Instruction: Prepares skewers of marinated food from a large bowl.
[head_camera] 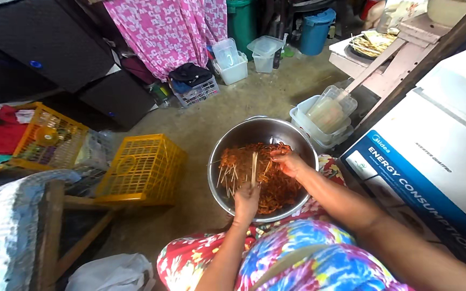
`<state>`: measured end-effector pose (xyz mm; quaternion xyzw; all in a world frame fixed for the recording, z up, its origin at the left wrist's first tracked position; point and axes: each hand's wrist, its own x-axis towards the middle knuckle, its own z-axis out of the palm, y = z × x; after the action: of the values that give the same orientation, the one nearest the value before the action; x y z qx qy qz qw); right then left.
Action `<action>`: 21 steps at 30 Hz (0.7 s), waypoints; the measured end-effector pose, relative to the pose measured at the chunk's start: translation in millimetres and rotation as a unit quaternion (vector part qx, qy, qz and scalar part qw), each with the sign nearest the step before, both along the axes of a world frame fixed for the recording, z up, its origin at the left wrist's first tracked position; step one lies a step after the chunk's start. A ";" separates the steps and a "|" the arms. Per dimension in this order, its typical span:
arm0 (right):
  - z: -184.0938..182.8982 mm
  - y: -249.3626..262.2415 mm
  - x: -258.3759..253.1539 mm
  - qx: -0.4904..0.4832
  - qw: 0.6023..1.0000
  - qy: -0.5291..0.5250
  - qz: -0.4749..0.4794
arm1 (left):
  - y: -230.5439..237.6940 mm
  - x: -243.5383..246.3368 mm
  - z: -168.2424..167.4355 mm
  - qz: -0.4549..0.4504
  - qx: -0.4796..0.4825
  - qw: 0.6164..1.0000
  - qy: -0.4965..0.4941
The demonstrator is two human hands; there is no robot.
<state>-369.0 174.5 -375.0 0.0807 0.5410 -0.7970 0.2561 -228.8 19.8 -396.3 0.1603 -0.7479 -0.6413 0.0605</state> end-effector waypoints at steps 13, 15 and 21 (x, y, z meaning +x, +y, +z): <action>-2.3 1.0 3.5 0.095 0.986 0.082 0.108 | -0.4 0.6 1.5 0.000 -0.003 1.000 -0.001; -5.7 1.5 3.6 0.121 0.975 0.133 0.128 | -0.3 0.5 0.7 0.001 0.000 1.000 0.002; -12.1 0.9 10.0 0.116 0.936 0.260 0.204 | -0.8 -0.5 -0.4 0.003 -0.005 1.000 0.003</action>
<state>-359.1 175.4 -387.0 -0.2128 0.6825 -0.6520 0.2524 -229.3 19.0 -396.6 0.1600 -0.7503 -0.6381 0.0656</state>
